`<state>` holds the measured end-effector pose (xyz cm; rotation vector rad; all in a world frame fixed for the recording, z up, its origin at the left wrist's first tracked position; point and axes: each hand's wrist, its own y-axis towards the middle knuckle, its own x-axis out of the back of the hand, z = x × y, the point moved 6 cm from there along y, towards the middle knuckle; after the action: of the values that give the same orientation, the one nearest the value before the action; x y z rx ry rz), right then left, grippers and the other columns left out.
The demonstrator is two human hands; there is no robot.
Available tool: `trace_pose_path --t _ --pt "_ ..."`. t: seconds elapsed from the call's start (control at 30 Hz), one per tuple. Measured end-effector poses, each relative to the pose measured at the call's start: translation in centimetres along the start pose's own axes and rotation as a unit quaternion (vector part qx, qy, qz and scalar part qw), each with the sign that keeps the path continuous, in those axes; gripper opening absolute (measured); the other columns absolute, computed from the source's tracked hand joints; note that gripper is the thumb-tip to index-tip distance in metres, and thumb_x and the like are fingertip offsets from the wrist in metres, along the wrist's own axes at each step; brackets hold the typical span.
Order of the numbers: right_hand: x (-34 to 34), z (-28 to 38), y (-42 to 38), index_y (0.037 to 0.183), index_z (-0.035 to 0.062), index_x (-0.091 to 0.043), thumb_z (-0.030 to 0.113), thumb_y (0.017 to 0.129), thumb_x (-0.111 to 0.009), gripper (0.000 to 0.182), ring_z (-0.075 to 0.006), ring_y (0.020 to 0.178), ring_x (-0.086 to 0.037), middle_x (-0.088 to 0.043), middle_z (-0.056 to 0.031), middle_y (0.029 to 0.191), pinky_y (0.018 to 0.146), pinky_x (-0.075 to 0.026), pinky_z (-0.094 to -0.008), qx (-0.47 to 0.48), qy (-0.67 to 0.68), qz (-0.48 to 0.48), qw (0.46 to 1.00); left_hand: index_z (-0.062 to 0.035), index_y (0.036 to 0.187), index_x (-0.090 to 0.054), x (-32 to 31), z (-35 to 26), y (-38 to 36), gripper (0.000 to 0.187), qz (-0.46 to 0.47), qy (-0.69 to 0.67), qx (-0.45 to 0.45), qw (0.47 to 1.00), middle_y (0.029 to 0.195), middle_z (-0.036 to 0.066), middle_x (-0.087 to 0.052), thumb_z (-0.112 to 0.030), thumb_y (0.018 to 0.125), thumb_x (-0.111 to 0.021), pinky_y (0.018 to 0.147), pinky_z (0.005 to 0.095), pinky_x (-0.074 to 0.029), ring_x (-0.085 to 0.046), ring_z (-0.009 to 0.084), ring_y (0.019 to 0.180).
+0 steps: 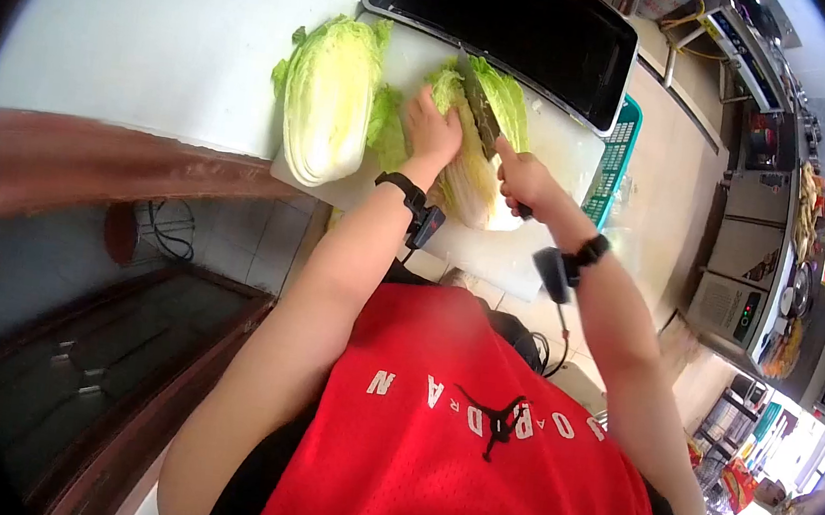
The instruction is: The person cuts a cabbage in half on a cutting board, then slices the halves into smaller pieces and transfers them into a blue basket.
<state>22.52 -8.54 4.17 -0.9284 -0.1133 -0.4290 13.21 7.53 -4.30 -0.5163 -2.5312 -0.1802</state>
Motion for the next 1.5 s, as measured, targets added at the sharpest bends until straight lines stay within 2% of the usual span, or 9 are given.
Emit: trace_pose_path --t 0.17,0.37,0.43,0.7,0.83,1.17,1.23,1.3,1.5 --pt "2.0 -3.8 -3.6 0.079 0.0079 -0.047 0.063 0.103 -0.041 0.060 -0.0115 0.040 -0.040 -0.041 0.0013 0.054 0.038 -0.038 -0.0297 -0.042 -0.002 0.057 0.998 -0.0051 0.148 -0.030 0.5 -0.9 -0.1 0.062 0.034 0.003 0.031 0.999 0.138 0.031 -0.041 -0.021 0.096 -0.059 0.112 0.0548 -0.028 -0.037 0.0475 0.131" --pt "-0.8 -3.3 -0.7 0.079 0.0076 -0.048 0.060 0.103 -0.044 0.058 -0.0133 0.039 -0.042 -0.043 -0.0006 0.055 0.038 -0.040 -0.0318 -0.020 0.041 0.020 0.999 -0.0020 0.147 -0.030 0.5 -0.8 -0.1 0.062 0.032 0.004 0.017 0.999 0.137 0.031 -0.042 -0.022 0.096 -0.060 0.112 0.0539 -0.028 -0.039 0.0452 0.129" --pt "-0.7 -2.6 -2.1 0.077 0.0078 -0.047 0.060 0.103 -0.044 0.059 -0.0133 0.040 -0.042 -0.043 -0.0010 0.055 0.038 -0.040 -0.0326 -0.007 0.033 0.023 0.999 -0.0002 0.147 -0.031 0.7 -0.9 -0.1 0.063 0.017 0.040 -0.010 0.999 0.136 0.031 -0.042 -0.021 0.096 -0.061 0.112 0.0537 -0.029 -0.040 0.0446 0.128" --pt "-0.1 -7.3 -9.9 0.075 0.0063 -0.046 0.059 0.105 -0.041 0.061 -0.0131 0.039 -0.041 -0.041 -0.0006 0.054 0.036 -0.037 -0.0319 -0.094 -0.012 0.016 0.995 0.0018 0.146 -0.029 0.7 -1.1 -0.5 0.062 0.005 0.031 -0.003 1.000 0.138 0.031 -0.040 -0.020 0.096 -0.060 0.114 0.0551 -0.026 -0.034 0.0450 0.134" --pt "-1.5 -7.7 -7.1 0.076 0.0078 -0.045 0.059 0.104 -0.041 0.059 -0.0124 0.040 -0.041 -0.042 -0.0002 0.055 0.037 -0.038 -0.0315 -0.069 0.048 0.025 0.996 0.0026 0.145 -0.029 0.8 -1.0 -0.5 0.062 0.013 0.014 -0.005 1.000 0.138 0.031 -0.039 -0.020 0.097 -0.059 0.114 0.0555 -0.026 -0.034 0.0454 0.134" --pt "-2.5 -8.3 -13.9 0.080 0.0070 -0.044 0.056 0.106 -0.040 0.055 -0.0132 0.039 -0.041 -0.040 -0.0002 0.054 0.037 -0.037 -0.0312 -0.122 0.183 0.053 0.974 0.0052 0.142 -0.032 1.0 -1.1 -0.9 0.058 -0.032 0.012 -0.029 0.999 0.136 0.032 -0.040 -0.017 0.096 -0.059 0.109 0.0537 -0.032 -0.039 0.0467 0.127" --pt "-3.5 -10.1 -11.1 0.078 0.0065 -0.045 0.056 0.106 -0.039 0.058 -0.0133 0.038 -0.041 -0.042 -0.0010 0.054 0.037 -0.036 -0.0316 -0.095 0.134 0.031 0.986 0.0060 0.146 -0.030 0.9 -1.3 -1.0 0.060 -0.003 0.029 0.008 1.000 0.145 0.029 -0.037 -0.019 0.099 -0.057 0.114 0.0508 -0.033 -0.041 0.0438 0.133" --pt "-3.9 -10.2 -9.2 0.074 0.0062 -0.046 0.058 0.106 -0.040 0.061 -0.0133 0.038 -0.041 -0.043 -0.0016 0.054 0.037 -0.036 -0.0323 -0.065 0.122 -0.008 0.990 0.0058 0.145 -0.031 0.9 -1.3 -1.1 0.058 -0.006 0.030 0.014 0.999 0.141 0.029 -0.038 -0.018 0.098 -0.058 0.112 0.0510 -0.034 -0.041 0.0439 0.132" --pt "-5.0 -10.7 -12.8 0.071 0.0041 -0.051 0.054 0.108 -0.036 0.064 -0.0147 0.038 -0.044 -0.044 -0.0026 0.053 0.036 -0.036 -0.0319 -0.050 0.130 0.009 0.990 0.0056 0.143 -0.032 0.7 -1.2 -1.0 0.055 -0.005 0.030 0.006 1.000 0.139 0.028 -0.038 -0.015 0.098 -0.056 0.111 0.0504 -0.035 -0.043 0.0436 0.129"
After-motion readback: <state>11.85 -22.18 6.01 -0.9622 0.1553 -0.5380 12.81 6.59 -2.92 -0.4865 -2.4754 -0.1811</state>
